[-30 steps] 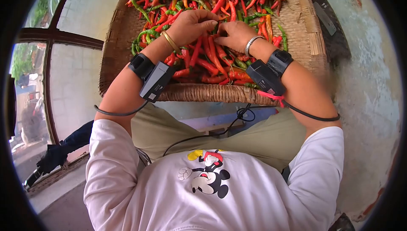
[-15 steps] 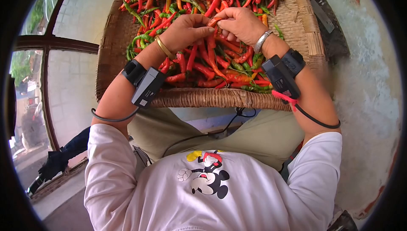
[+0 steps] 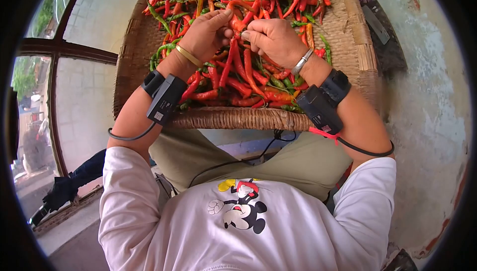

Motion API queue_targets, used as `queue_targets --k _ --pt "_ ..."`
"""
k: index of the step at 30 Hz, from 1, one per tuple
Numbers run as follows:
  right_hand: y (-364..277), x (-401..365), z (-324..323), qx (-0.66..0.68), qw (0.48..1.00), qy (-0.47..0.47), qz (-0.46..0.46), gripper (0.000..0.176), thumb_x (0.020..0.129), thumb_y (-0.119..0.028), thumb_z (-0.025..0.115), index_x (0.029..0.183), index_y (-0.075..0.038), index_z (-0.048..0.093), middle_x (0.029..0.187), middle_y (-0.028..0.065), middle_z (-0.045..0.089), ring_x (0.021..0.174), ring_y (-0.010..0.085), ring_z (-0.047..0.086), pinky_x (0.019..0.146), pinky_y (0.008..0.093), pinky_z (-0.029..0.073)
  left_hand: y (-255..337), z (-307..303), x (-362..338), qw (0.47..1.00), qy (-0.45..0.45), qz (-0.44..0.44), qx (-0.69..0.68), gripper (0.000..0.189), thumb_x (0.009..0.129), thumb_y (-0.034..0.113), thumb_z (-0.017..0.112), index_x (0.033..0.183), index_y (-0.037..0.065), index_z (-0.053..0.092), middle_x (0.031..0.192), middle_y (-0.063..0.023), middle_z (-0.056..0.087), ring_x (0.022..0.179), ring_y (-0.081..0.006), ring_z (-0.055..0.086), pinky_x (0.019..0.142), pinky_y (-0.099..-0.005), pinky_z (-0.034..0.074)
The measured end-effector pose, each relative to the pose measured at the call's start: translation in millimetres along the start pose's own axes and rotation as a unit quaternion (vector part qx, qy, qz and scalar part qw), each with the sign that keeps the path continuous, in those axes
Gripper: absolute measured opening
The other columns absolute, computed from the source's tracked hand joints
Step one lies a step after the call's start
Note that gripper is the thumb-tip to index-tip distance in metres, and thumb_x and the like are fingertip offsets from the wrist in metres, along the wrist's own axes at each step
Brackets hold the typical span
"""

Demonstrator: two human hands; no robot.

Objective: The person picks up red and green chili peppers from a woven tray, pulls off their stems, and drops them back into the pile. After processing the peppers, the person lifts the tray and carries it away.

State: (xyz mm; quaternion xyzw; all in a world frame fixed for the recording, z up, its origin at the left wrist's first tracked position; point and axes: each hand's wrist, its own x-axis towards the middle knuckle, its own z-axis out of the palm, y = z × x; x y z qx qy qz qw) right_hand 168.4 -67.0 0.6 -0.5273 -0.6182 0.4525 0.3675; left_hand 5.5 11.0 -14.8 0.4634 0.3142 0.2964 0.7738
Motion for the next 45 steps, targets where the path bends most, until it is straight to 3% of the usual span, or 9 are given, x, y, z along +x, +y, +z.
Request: queue_targets --k 6,8,12,14,18,26,30,33,45 --pt "-9 7 -42 0.027 0.998 0.050 -0.003 0.025 0.085 -0.023 0.045 0.078 -0.002 0.057 0.059 -0.0010 0.054 0.050 0.0037 0.048 0.046 0.0158 0.039 5 7 -2 0.988 0.038 0.004 0.146 0.021 0.084 0.021 0.050 0.093 0.003 0.055 0.070 -0.0014 0.057 0.057 -0.0067 0.051 0.050 -0.0202 0.042" --pt "-4 17 -64 0.127 0.983 0.129 -0.043 0.031 0.085 -0.029 0.045 0.085 -0.001 0.058 0.063 -0.0020 0.055 0.054 0.0063 0.051 0.050 0.0162 0.041 -6 -1 2 0.877 0.014 0.140 0.459 0.023 0.082 0.021 0.051 0.093 0.001 0.056 0.070 -0.0029 0.059 0.058 -0.0085 0.054 0.052 -0.0231 0.043" --pt "24 25 -81 0.010 0.954 0.300 0.000 0.031 0.081 -0.031 0.049 0.093 -0.004 0.058 0.067 0.0019 0.058 0.062 0.0146 0.056 0.054 0.0236 0.044 -5 -1 0 0.785 -0.007 0.208 0.584 0.020 0.076 0.020 0.056 0.086 0.003 0.060 0.065 -0.0084 0.059 0.059 -0.0166 0.057 0.056 -0.0278 0.045" --pt "28 16 -72 -0.428 0.876 0.213 -0.059 0.029 0.076 -0.029 0.054 0.094 -0.008 0.058 0.076 0.0078 0.059 0.072 0.0236 0.058 0.060 0.0315 0.046 -1 1 0 0.780 0.007 0.191 0.596 0.020 0.075 0.019 0.057 0.085 0.003 0.060 0.066 -0.0100 0.059 0.060 -0.0188 0.058 0.057 -0.0287 0.046" --pt "21 6 1 -0.366 0.903 -0.144 -0.176 0.024 0.070 -0.013 0.051 0.093 -0.011 0.058 0.084 0.0110 0.057 0.076 0.0272 0.056 0.066 0.0374 0.045 -8 -8 5 0.767 0.002 0.203 0.609 0.019 0.073 0.019 0.057 0.083 0.004 0.061 0.068 -0.0126 0.060 0.062 -0.0234 0.059 0.059 -0.0313 0.046" --pt "21 4 18 -0.538 0.810 -0.117 -0.202 0.015 0.067 -0.007 0.051 0.082 -0.009 0.052 0.072 0.0099 0.053 0.071 0.0286 0.056 0.059 0.0370 0.046 -7 -3 2 0.773 -0.004 0.192 0.605 0.018 0.073 0.016 0.055 0.086 0.005 0.061 0.071 -0.0128 0.060 0.065 -0.0236 0.059 0.061 -0.0308 0.046" --pt "11 12 1 -0.442 0.848 -0.061 -0.285 0.013 0.067 -0.009 0.055 0.080 -0.008 0.053 0.070 0.0089 0.054 0.062 0.0238 0.056 0.055 0.0349 0.046 -7 1 2 0.885 -0.035 0.128 0.446 0.019 0.081 0.008 0.046 0.095 0.004 0.059 0.075 -0.0029 0.060 0.066 -0.0105 0.056 0.063 -0.0238 0.045" --pt "3 10 -8 -0.067 0.992 0.044 -0.093 0.014 0.075 -0.013 0.056 0.087 -0.005 0.055 0.071 0.0026 0.056 0.052 0.0106 0.050 0.051 0.0237 0.043 0 5 -1 0.941 -0.113 0.036 0.317 0.021 0.083 0.008 0.045 0.100 0.004 0.055 0.072 0.0012 0.055 0.058 -0.0046 0.051 0.055 -0.0202 0.045" --pt "-2 6 -5 0.216 0.964 0.095 0.120 0.019 0.080 -0.025 0.056 0.079 -0.007 0.054 0.059 -0.0024 0.051 0.044 0.0025 0.044 0.037 0.0148 0.033 -3 11 -4 0.957 -0.123 0.021 0.260 0.018 0.080 0.014 0.054 0.092 0.000 0.056 0.070 -0.0005 0.057 0.056 -0.0045 0.049 0.050 -0.0181 0.041"
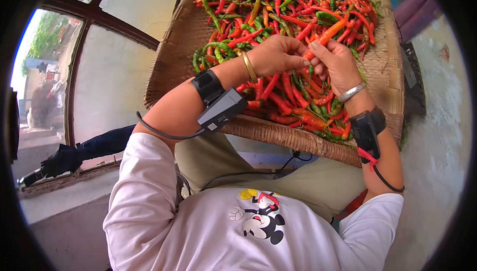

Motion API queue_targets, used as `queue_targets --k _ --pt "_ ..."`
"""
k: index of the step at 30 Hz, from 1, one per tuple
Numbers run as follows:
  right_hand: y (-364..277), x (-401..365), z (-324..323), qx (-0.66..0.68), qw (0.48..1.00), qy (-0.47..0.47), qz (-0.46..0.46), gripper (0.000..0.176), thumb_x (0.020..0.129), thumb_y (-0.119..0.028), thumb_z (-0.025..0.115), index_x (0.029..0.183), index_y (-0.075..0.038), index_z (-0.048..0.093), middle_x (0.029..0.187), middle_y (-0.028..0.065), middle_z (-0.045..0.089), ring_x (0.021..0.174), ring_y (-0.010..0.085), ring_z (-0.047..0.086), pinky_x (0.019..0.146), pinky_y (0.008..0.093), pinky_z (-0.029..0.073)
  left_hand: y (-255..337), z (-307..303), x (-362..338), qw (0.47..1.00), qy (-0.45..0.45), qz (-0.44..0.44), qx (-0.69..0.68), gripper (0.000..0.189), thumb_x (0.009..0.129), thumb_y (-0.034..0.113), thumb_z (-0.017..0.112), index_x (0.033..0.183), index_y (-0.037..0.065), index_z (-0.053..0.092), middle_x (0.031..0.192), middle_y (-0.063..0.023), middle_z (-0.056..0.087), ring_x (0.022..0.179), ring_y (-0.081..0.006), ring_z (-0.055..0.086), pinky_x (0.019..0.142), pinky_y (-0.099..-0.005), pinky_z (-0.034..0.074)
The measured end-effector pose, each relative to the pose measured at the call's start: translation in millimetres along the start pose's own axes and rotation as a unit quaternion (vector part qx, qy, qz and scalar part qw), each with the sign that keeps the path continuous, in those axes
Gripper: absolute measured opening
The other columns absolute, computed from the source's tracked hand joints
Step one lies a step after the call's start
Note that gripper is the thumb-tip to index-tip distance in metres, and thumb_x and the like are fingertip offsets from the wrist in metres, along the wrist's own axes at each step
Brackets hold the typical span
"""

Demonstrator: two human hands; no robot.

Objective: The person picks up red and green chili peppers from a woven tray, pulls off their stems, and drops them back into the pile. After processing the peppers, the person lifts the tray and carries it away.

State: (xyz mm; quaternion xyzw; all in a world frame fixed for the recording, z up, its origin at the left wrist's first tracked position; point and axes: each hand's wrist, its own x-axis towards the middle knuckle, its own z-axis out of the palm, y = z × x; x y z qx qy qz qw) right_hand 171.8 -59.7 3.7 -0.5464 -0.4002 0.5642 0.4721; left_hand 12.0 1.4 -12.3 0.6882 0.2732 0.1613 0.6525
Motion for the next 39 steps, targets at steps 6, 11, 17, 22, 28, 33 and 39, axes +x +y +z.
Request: queue_targets --k 6,11,17,22,28,33,39 --pt "1 6 -5 0.055 0.996 0.009 0.076 0.023 0.082 -0.033 0.050 0.075 -0.012 0.054 0.053 -0.0041 0.047 0.038 0.0061 0.039 0.032 0.0201 0.025 -15 7 3 0.959 0.045 0.178 0.217 0.010 0.067 0.014 0.060 0.075 0.007 0.061 0.067 -0.0068 0.061 0.063 -0.0165 0.060 0.059 -0.0273 0.047" --pt "18 47 -77 0.155 0.985 0.067 -0.013 0.038 0.083 -0.034 0.049 0.108 -0.006 0.049 0.072 -0.0008 0.057 0.055 0.0047 0.054 0.039 0.0151 0.039 -18 4 6 0.908 0.045 0.131 0.396 0.019 0.070 0.025 0.051 0.075 0.008 0.060 0.072 -0.0085 0.059 0.068 -0.0269 0.058 0.061 -0.0363 0.046" --pt "7 19 -40 -0.324 0.938 -0.114 0.036 0.033 0.074 -0.019 0.056 0.102 -0.002 0.053 0.079 0.0059 0.059 0.061 0.0119 0.056 0.047 0.0220 0.044 -6 -6 -4 0.897 0.106 0.038 0.428 0.018 0.071 0.027 0.053 0.084 0.018 0.062 0.078 -0.0087 0.060 0.071 -0.0288 0.058 0.065 -0.0380 0.047" --pt "10 6 2 -0.525 0.806 -0.267 -0.063 0.030 0.066 -0.023 0.059 0.089 -0.003 0.058 0.076 0.0157 0.058 0.071 0.0271 0.057 0.063 0.0341 0.044 -16 -11 -1 0.868 0.090 0.062 0.484 0.018 0.069 0.022 0.054 0.082 0.012 0.061 0.071 -0.0128 0.059 0.069 -0.0300 0.057 0.063 -0.0391 0.046" --pt "9 1 1 -0.573 0.767 -0.290 0.004 0.031 0.069 -0.030 0.059 0.088 -0.006 0.058 0.080 0.0127 0.059 0.079 0.0273 0.056 0.069 0.0362 0.044 -13 -16 0 0.868 0.036 0.040 0.493 0.019 0.070 0.017 0.053 0.086 0.008 0.060 0.070 -0.0124 0.059 0.069 -0.0284 0.057 0.064 -0.0368 0.045" --pt "18 -6 13 -0.618 0.750 -0.233 -0.034 0.034 0.066 -0.036 0.062 0.080 -0.006 0.058 0.066 0.0110 0.057 0.068 0.0258 0.056 0.059 0.0369 0.042 -16 -16 1 0.874 0.028 0.049 0.483 0.017 0.072 0.015 0.052 0.083 0.007 0.061 0.071 -0.0121 0.059 0.068 -0.0282 0.057 0.063 -0.0366 0.045" --pt "18 -8 25 -0.662 0.728 -0.176 -0.002 0.029 0.063 -0.036 0.060 0.070 -0.007 0.059 0.066 0.0124 0.057 0.070 0.0304 0.056 0.062 0.0411 0.042 -14 -16 1 0.891 0.047 0.034 0.451 0.018 0.075 0.016 0.049 0.084 0.005 0.061 0.068 -0.0144 0.058 0.065 -0.0293 0.057 0.062 -0.0362 0.045"
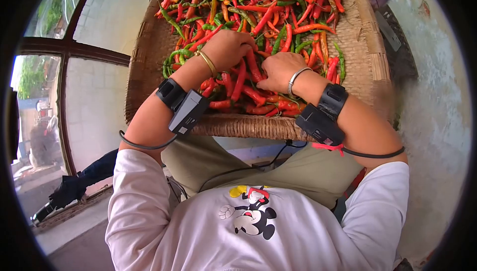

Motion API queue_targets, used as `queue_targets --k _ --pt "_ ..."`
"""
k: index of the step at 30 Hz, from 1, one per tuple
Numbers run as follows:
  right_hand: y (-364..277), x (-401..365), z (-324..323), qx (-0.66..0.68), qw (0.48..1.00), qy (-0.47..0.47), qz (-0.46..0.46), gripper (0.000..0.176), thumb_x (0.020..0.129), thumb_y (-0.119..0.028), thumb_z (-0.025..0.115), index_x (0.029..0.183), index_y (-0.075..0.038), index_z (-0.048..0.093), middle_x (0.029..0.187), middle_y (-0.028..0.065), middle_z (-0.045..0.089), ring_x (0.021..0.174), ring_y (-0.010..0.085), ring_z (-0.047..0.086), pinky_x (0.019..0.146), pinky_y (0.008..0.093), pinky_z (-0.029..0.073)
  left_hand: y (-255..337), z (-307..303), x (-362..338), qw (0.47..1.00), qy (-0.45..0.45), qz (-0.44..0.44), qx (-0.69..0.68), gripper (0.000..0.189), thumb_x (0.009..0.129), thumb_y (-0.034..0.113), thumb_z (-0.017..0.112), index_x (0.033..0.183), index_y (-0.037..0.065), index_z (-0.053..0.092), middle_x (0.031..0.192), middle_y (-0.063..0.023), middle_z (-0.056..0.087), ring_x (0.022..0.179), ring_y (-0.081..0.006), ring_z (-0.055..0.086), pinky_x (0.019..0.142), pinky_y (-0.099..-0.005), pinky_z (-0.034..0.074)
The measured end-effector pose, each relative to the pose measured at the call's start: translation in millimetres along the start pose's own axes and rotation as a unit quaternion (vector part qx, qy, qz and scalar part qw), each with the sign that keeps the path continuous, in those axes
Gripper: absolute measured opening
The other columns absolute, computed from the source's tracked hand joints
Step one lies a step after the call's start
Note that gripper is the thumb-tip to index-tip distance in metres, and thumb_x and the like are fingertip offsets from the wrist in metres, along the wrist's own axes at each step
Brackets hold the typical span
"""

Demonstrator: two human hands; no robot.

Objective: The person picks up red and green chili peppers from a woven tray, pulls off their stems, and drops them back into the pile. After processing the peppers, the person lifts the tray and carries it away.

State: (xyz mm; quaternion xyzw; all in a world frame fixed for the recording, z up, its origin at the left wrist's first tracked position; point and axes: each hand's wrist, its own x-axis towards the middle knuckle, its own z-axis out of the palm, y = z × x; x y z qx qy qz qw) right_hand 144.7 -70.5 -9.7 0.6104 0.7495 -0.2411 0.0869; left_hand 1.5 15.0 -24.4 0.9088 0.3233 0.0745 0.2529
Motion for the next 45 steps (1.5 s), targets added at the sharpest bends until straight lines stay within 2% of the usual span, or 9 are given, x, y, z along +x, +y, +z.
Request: queue_targets --k 12,19,21,24,28,32,36,39,45 --pt "36 0 -15 0.074 0.981 0.176 -0.043 0.022 0.068 -0.023 0.050 0.077 -0.005 0.058 0.074 0.0159 0.058 0.071 0.0314 0.056 0.064 0.0396 0.043 6 -3 -2 0.997 0.048 0.060 0.014 0.021 0.067 0.011 0.061 0.087 0.004 0.059 0.075 -0.0107 0.057 0.072 -0.0265 0.056 0.063 -0.0342 0.045" --pt "58 -18 -47 0.547 0.825 0.096 -0.099 0.033 0.085 -0.033 0.045 0.066 -0.007 0.053 0.051 0.0004 0.052 0.042 0.0028 0.046 0.041 0.0150 0.039 10 -15 -1 0.973 0.175 0.149 0.019 0.021 0.070 0.012 0.062 0.089 0.004 0.058 0.071 -0.0084 0.056 0.065 -0.0188 0.056 0.057 -0.0302 0.044" --pt "69 -17 -50 0.572 0.809 0.092 -0.095 0.034 0.085 -0.035 0.045 0.067 -0.007 0.053 0.049 0.0002 0.051 0.039 0.0032 0.045 0.038 0.0153 0.038 18 -20 -3 0.988 0.026 0.037 -0.149 0.022 0.076 0.015 0.060 0.095 0.004 0.056 0.067 -0.0034 0.056 0.051 -0.0095 0.049 0.046 -0.0242 0.040" --pt "76 -14 -44 0.608 0.782 0.104 -0.088 0.038 0.084 -0.039 0.045 0.072 -0.005 0.054 0.045 -0.0003 0.048 0.033 0.0038 0.040 0.033 0.0157 0.034 28 -16 -7 0.890 0.006 -0.024 -0.456 0.032 0.080 0.017 0.056 0.109 0.004 0.049 0.065 0.0013 0.056 0.045 -0.0023 0.039 0.040 -0.0183 0.033" --pt "103 -8 -41 0.648 0.754 0.105 -0.035 0.040 0.084 -0.039 0.045 0.076 -0.001 0.054 0.042 -0.0007 0.044 0.032 0.0042 0.037 0.031 0.0181 0.031 37 -19 -7 0.808 0.095 -0.024 -0.581 0.046 0.081 0.011 0.054 0.123 0.006 0.035 0.084 -0.0046 0.059 0.046 -0.0011 0.040 0.039 -0.0156 0.031" --pt "123 -14 -54 0.603 0.784 0.130 0.062 0.039 0.084 -0.038 0.045 0.075 -0.002 0.054 0.041 -0.0022 0.042 0.031 0.0054 0.033 0.030 0.0206 0.028 7 2 4 0.915 0.208 -0.014 -0.345 0.044 0.082 0.008 0.051 0.122 0.004 0.035 0.093 -0.0048 0.057 0.051 -0.0043 0.046 0.042 -0.0180 0.039" --pt "130 -14 -62 0.649 0.747 0.138 0.038 0.037 0.084 -0.038 0.045 0.079 -0.003 0.054 0.044 -0.0026 0.043 0.035 0.0053 0.035 0.035 0.0197 0.030 4 10 5 0.927 0.111 -0.026 -0.357 0.032 0.081 0.011 0.054 0.111 0.002 0.048 0.091 -0.0026 0.057 0.061 -0.0038 0.049 0.051 -0.0182 0.042" --pt "124 -4 -59 0.800 0.546 0.226 -0.102 0.038 0.084 -0.041 0.045 0.095 -0.004 0.050 0.072 0.0041 0.057 0.063 0.0086 0.055 0.055 0.0225 0.045 10 9 1 0.943 0.080 -0.040 -0.320 0.027 0.081 0.013 0.055 0.104 0.001 0.052 0.088 -0.0019 0.057 0.070 -0.0034 0.049 0.058 -0.0184 0.043" --pt "112 11 -33 0.711 0.663 0.232 -0.029 0.049 0.082 -0.036 0.050 0.115 -0.001 0.038 0.092 0.0095 0.054 0.078 0.0134 0.056 0.059 0.0236 0.047 5 9 3 0.952 0.093 -0.017 -0.293 0.026 0.080 0.012 0.055 0.104 0.001 0.053 0.081 -0.0003 0.057 0.060 -0.0027 0.047 0.053 -0.0192 0.042"
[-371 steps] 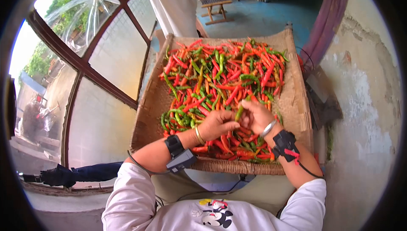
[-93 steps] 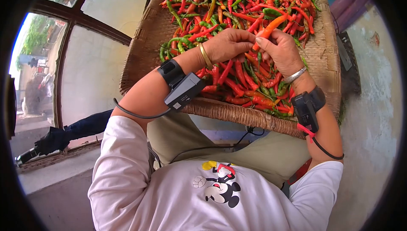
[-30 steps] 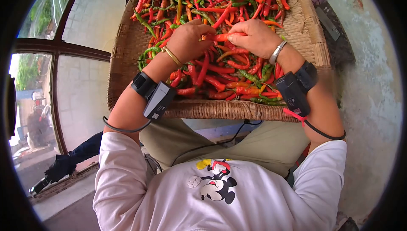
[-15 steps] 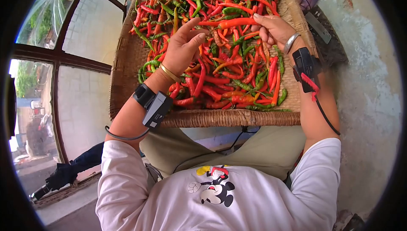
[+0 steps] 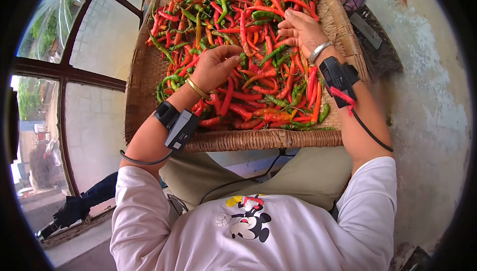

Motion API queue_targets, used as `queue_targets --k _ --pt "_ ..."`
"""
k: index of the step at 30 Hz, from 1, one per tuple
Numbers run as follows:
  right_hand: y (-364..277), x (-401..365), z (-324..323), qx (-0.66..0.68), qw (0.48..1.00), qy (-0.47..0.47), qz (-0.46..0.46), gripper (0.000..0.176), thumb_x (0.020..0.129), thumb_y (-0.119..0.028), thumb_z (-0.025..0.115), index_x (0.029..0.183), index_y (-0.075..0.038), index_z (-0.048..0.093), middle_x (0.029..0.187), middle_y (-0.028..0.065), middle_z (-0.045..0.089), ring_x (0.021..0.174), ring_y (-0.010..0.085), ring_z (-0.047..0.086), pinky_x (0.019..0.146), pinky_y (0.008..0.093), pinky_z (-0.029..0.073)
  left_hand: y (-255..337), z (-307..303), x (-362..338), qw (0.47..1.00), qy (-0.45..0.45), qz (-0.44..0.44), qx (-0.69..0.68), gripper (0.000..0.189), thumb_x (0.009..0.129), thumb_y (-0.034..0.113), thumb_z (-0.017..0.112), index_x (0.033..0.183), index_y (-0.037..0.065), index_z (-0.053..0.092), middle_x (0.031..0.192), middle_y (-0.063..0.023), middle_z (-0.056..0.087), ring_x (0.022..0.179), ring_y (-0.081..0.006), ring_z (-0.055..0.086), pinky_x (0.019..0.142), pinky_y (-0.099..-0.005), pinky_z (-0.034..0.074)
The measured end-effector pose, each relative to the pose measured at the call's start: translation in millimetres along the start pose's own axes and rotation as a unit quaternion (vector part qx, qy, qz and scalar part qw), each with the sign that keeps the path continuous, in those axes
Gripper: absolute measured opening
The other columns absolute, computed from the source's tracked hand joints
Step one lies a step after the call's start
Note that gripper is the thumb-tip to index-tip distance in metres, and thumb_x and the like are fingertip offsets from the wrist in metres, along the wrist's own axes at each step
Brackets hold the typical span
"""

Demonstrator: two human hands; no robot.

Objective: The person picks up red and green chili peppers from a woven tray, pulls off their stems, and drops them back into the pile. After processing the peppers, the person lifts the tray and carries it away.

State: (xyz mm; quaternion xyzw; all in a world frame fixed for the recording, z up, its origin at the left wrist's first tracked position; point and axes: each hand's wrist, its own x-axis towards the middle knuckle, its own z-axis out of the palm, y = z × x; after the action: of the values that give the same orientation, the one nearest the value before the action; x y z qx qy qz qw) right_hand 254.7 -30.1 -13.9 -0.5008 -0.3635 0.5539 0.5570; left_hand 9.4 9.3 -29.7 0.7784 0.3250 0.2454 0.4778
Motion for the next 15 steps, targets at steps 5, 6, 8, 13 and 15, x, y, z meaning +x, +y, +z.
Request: queue_targets --k 5,6,8,13,15 --pt "14 1 17 -0.176 0.974 0.049 -0.131 0.051 0.080 -0.025 0.054 0.123 -0.005 0.035 0.097 0.0092 0.052 0.081 0.0151 0.055 0.063 0.0254 0.046 -3 0 -1 1.000 -0.004 -0.026 0.006 0.026 0.080 0.012 0.055 0.104 0.001 0.053 0.078 -0.0008 0.058 0.059 -0.0039 0.049 0.054 -0.0203 0.043" --pt "10 0 17 -0.297 0.945 0.003 -0.138 0.045 0.078 -0.016 0.055 0.119 -0.009 0.040 0.100 0.0098 0.051 0.092 0.0195 0.050 0.070 0.0275 0.044 -4 0 0 0.999 -0.011 -0.010 0.043 0.026 0.080 0.012 0.055 0.103 0.001 0.054 0.079 -0.0021 0.059 0.059 -0.0052 0.050 0.054 -0.0212 0.043" --pt "12 -3 16 -0.531 0.829 -0.064 -0.160 0.042 0.074 -0.013 0.056 0.115 -0.008 0.043 0.098 0.0096 0.052 0.092 0.0217 0.050 0.073 0.0297 0.043 -6 -2 -1 0.997 -0.018 0.006 0.079 0.025 0.079 0.011 0.056 0.102 0.001 0.054 0.080 -0.0034 0.059 0.060 -0.0064 0.052 0.055 -0.0220 0.044" --pt "30 -6 20 -0.760 0.611 -0.080 -0.208 0.022 0.064 -0.005 0.057 0.085 -0.007 0.052 0.086 0.0073 0.052 0.088 0.0263 0.049 0.073 0.0359 0.042 -1 0 -3 0.984 -0.023 0.104 0.141 0.023 0.075 0.012 0.058 0.096 0.001 0.058 0.079 -0.0087 0.061 0.063 -0.0122 0.057 0.059 -0.0263 0.046" --pt "24 -7 21 -0.759 0.610 -0.083 -0.213 0.013 0.064 -0.004 0.055 0.077 -0.006 0.051 0.082 0.0069 0.052 0.086 0.0267 0.050 0.071 0.0367 0.042 9 -1 -4 0.987 -0.031 0.077 0.136 0.023 0.075 0.012 0.058 0.096 0.001 0.058 0.077 -0.0086 0.061 0.062 -0.0118 0.057 0.058 -0.0260 0.045"
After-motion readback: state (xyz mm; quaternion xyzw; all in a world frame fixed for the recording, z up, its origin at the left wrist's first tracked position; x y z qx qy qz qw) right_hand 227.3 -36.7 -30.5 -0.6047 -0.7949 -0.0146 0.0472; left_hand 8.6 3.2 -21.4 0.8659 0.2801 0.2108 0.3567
